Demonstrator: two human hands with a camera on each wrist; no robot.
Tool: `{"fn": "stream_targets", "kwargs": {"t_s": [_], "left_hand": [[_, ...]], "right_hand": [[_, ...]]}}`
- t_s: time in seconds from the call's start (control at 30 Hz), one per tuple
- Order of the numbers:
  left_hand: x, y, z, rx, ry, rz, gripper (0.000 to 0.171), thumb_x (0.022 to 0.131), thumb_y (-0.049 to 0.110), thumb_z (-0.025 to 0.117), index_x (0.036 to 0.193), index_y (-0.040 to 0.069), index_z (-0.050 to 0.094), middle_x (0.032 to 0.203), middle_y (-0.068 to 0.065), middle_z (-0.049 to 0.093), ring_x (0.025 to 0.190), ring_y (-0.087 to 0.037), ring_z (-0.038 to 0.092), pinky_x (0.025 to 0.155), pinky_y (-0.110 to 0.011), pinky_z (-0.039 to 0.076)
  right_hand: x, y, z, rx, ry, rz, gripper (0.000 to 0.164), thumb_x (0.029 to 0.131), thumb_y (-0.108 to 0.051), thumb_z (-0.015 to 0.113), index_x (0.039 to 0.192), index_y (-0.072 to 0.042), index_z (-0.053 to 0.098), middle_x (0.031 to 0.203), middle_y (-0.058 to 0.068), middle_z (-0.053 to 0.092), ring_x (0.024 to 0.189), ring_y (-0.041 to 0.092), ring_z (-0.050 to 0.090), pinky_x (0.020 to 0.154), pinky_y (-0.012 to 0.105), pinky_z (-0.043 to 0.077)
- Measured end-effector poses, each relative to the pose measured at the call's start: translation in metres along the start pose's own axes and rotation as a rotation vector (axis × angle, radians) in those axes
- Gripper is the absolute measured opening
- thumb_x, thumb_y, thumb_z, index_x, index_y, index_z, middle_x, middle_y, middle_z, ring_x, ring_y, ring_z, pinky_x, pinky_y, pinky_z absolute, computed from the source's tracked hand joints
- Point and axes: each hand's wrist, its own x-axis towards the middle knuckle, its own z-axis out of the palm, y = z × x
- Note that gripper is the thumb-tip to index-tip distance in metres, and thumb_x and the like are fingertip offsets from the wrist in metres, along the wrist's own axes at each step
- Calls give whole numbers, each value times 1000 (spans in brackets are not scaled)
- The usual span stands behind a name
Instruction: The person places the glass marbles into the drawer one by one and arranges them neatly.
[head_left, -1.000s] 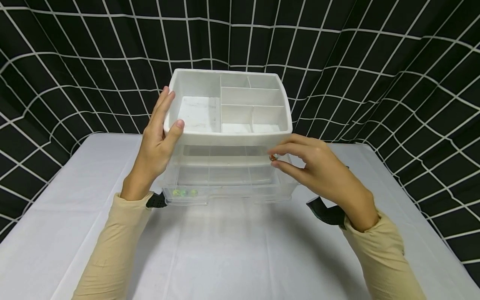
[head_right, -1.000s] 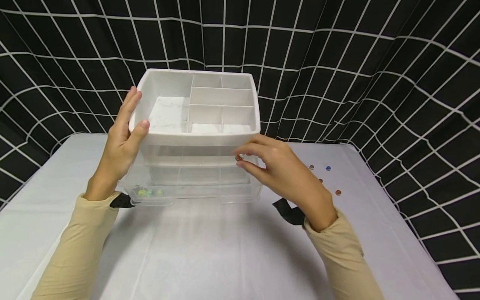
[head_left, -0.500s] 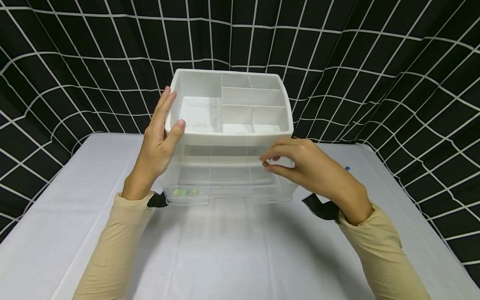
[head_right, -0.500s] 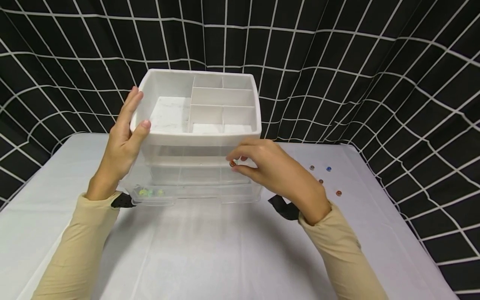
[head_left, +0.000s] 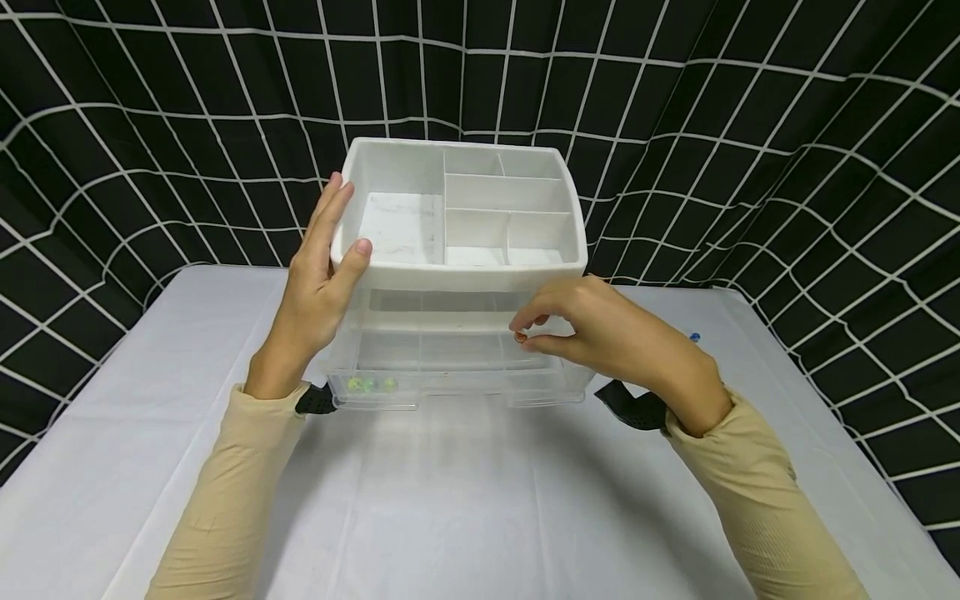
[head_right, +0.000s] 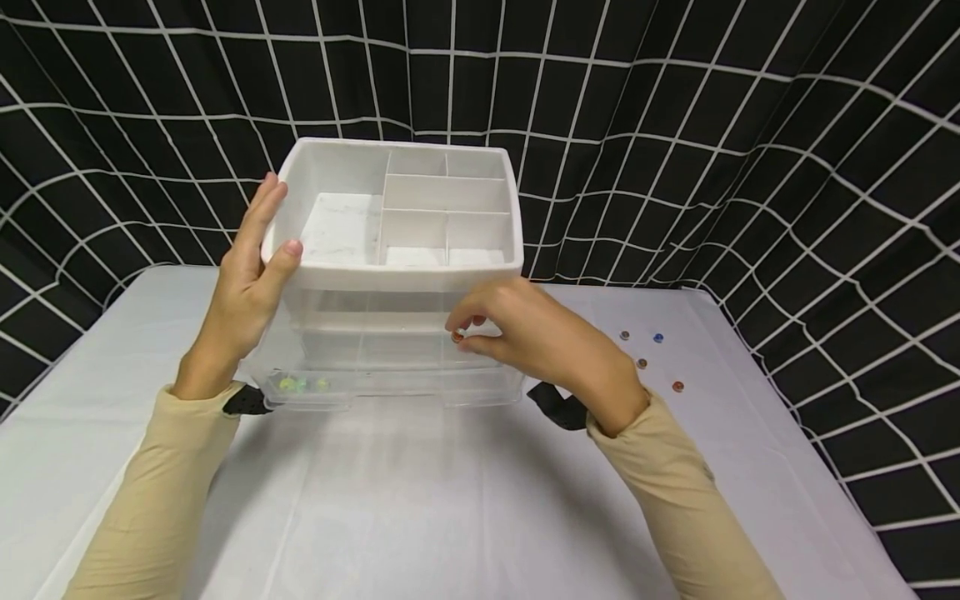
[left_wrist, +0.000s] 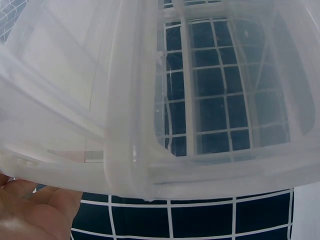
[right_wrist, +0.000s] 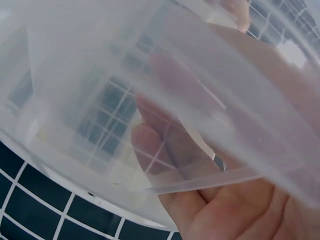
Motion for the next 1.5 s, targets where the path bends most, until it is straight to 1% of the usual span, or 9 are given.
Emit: {"fn": "stream_targets", "kwargs": {"t_s": [0.2, 0.37, 0.53, 0.63, 0.97, 1.07, 1.27, 1.43, 1.5], "left_hand": [[0, 0, 1, -1, -3, 0, 59, 100, 9, 50, 155, 6, 30, 166, 4, 18, 153, -8, 16, 124, -42, 23], [0, 0, 0, 4, 0, -1, 58, 100, 10, 50, 155, 6, 31, 166, 4, 19, 153, -8, 17, 123, -43, 23], [0, 1, -1, -2, -6, -13, 58, 100, 9, 50, 155, 6, 31, 166, 5, 18, 153, -8, 16, 123, -43, 23], [0, 1, 0, -6, -9, -17, 58, 100, 9, 50, 155, 8, 31, 166, 5, 18, 153, -9, 16, 124, -43, 23], [1, 1, -1, 5, -8, -15, 58, 100, 11, 50, 155, 8, 32, 166, 5, 18, 153, -9, 16, 124, -42, 22], [1, 1, 0, 0, -11, -14, 58, 100, 11, 50, 155, 8, 31, 166, 5, 18, 153, -9, 16, 124, -43, 22], [1, 1, 0, -1, -13, -10, 58, 100, 10, 50, 155, 8, 31, 166, 5, 17, 153, -9, 16, 124, -44, 22], [1, 0, 0, 15, -7, -6, 58, 101, 10, 50, 155, 6, 31, 166, 5, 18, 153, -8, 16, 124, -42, 22], [1, 0, 0, 18, -5, -5, 57, 101, 10, 49, 155, 6, 31, 166, 5, 18, 153, -7, 16, 124, -41, 22]], "right_hand": [[4, -1, 1, -4, -51, 44, 14, 83, -7, 78, 97, -12, 77, 90, -7, 72, 82, 6, 63, 74, 27, 54], [7, -4, 1, -4, -93, 85, 16, 82, -7, 79, 98, -12, 78, 93, -6, 74, 86, 9, 65, 78, 31, 56], [8, -5, 2, 3, -127, 91, 17, 83, -6, 78, 99, -12, 78, 94, -4, 75, 88, 11, 66, 81, 35, 56], [9, -5, 2, 10, -141, 92, 17, 84, -7, 77, 100, -12, 78, 96, -4, 75, 90, 11, 67, 81, 34, 57], [10, -6, 3, 14, -158, 110, 17, 84, -8, 78, 100, -12, 79, 98, -3, 76, 92, 14, 69, 83, 36, 57], [9, -6, 3, 26, -146, 109, 17, 84, -8, 77, 101, -11, 78, 98, -2, 76, 94, 16, 70, 83, 36, 57], [6, -5, 2, 21, -90, 86, 20, 83, -5, 78, 102, -10, 77, 98, -1, 75, 94, 16, 69, 83, 37, 56], [1, -4, 1, -16, -11, 55, 20, 84, -5, 77, 103, -8, 76, 100, 2, 74, 91, 15, 68, 79, 33, 56], [-2, -3, -2, -23, 24, 54, 20, 84, -5, 77, 104, -9, 75, 102, 1, 74, 91, 13, 67, 78, 31, 56]]}}
